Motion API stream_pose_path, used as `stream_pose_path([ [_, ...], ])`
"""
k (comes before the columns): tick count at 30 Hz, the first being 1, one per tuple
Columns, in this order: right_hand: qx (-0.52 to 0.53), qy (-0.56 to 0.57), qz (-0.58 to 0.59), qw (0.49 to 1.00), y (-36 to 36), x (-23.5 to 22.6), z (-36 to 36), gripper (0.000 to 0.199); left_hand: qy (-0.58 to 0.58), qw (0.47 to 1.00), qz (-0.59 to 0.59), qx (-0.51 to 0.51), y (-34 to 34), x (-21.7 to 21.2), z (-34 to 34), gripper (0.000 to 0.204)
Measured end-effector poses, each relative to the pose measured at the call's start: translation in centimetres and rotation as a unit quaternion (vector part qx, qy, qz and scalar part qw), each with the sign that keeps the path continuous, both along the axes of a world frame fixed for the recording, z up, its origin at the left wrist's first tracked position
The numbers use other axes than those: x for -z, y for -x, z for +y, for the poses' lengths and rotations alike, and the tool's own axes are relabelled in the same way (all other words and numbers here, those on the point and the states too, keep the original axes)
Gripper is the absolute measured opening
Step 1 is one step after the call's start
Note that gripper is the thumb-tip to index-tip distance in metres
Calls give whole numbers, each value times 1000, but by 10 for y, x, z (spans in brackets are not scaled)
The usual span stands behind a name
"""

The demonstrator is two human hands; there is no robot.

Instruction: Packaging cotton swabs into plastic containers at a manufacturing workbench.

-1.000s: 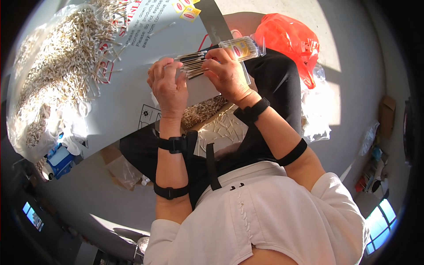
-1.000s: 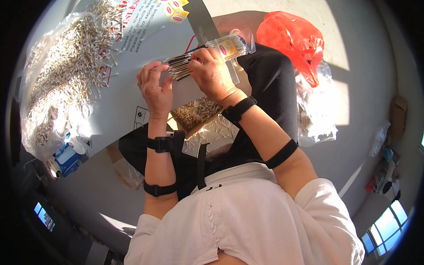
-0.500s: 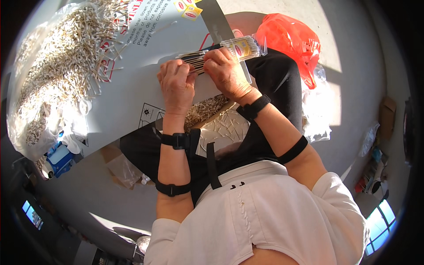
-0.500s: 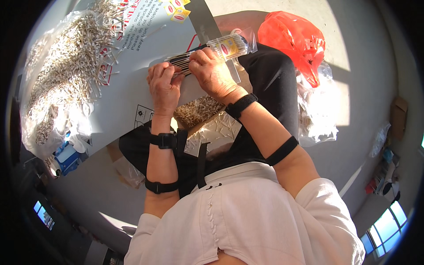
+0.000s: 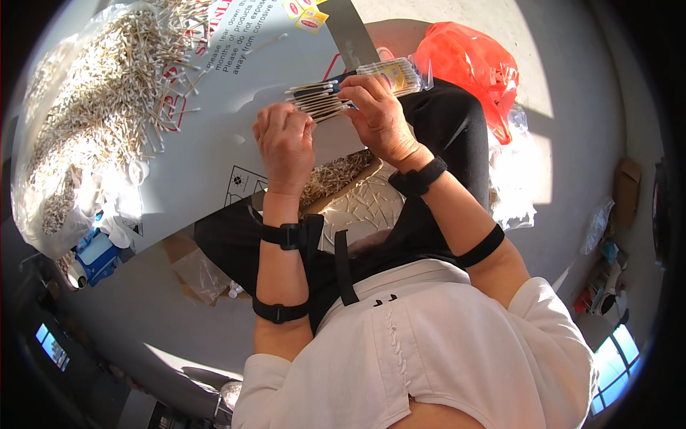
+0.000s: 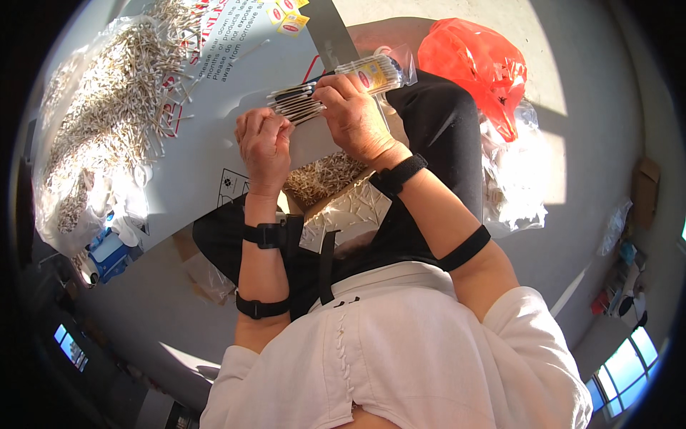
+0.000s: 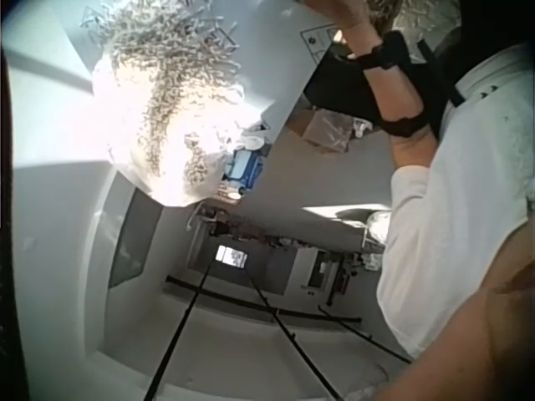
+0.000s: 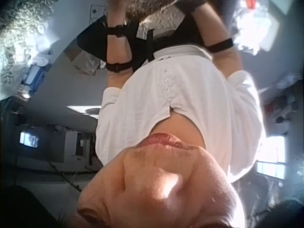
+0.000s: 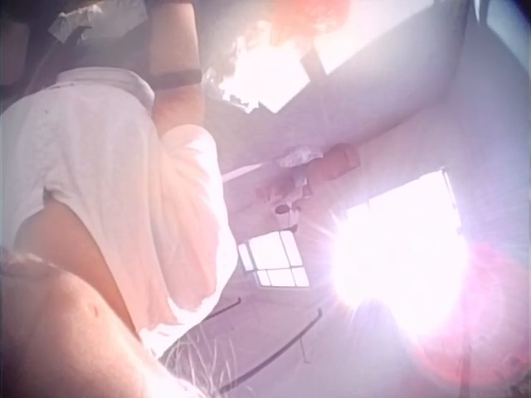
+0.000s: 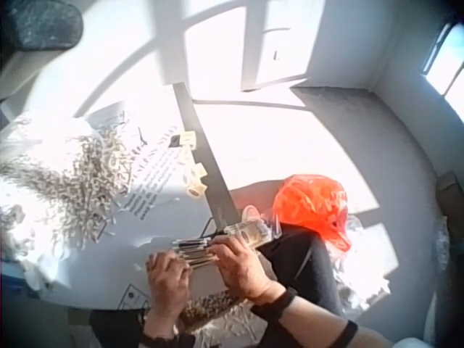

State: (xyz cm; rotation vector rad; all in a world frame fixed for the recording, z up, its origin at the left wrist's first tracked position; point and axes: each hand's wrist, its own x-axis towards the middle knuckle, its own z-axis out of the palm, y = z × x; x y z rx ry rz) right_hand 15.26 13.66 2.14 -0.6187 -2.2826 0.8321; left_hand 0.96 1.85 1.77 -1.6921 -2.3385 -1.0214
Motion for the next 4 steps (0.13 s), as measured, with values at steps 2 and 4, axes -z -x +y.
stream_pose_path([
  [2,6,22,-3,1000,-5,1,1,28,24,1000,2,12,-1,-1,-3,17],
  [4,7,74,-12,997,-8,2,1,26,48,999,4,23,-1,-2,-5,13],
])
